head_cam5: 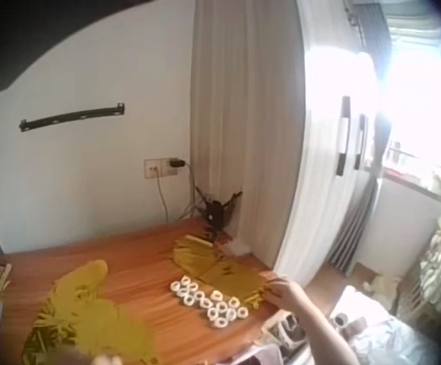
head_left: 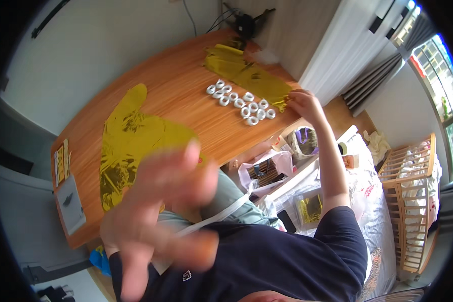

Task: Folding a yellow giraffe-shaped foil balloon for packaging.

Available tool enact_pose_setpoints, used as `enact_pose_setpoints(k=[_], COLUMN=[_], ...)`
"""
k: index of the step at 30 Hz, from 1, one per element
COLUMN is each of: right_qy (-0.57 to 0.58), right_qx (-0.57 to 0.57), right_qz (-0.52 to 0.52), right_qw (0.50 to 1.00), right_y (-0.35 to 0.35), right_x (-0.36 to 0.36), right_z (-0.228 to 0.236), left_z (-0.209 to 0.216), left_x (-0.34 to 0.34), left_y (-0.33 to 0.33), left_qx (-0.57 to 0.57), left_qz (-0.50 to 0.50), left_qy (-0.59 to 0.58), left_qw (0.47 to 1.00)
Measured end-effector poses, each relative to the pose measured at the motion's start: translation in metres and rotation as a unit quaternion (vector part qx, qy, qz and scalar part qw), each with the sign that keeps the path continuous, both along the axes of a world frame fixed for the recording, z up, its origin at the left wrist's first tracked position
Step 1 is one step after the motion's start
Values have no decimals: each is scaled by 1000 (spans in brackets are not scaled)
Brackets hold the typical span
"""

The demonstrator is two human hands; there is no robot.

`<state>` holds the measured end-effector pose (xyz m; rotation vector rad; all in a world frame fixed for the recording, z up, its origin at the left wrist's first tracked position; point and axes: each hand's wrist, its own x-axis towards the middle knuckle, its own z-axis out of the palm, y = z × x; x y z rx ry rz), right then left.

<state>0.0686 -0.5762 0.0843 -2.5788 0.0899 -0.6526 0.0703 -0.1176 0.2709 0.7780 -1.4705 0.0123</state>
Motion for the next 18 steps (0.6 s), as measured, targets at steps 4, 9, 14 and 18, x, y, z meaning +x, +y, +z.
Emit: enact_pose_setpoints(k=[4,9,14,18], right_qy=[13,-2,7,17], right_qx=[-43,-55,-19,1], right_qz=[8,11,-31,-98], right_qw=[999,998,999,995], right_y=[4,-7,-4,-2], right_x=[0,4,15,22], right_z=[9,-3,-7,-2], left_z=[-6,-80,-137,-147], left_x=[61,137,171,164], left_y=[-64,-178,-245,-266], left_qx=[251,369,450,464], left_qz=[133,192,225,267], left_qy=[-19,-33,-96,-165], left_qw=[959,909,859,829])
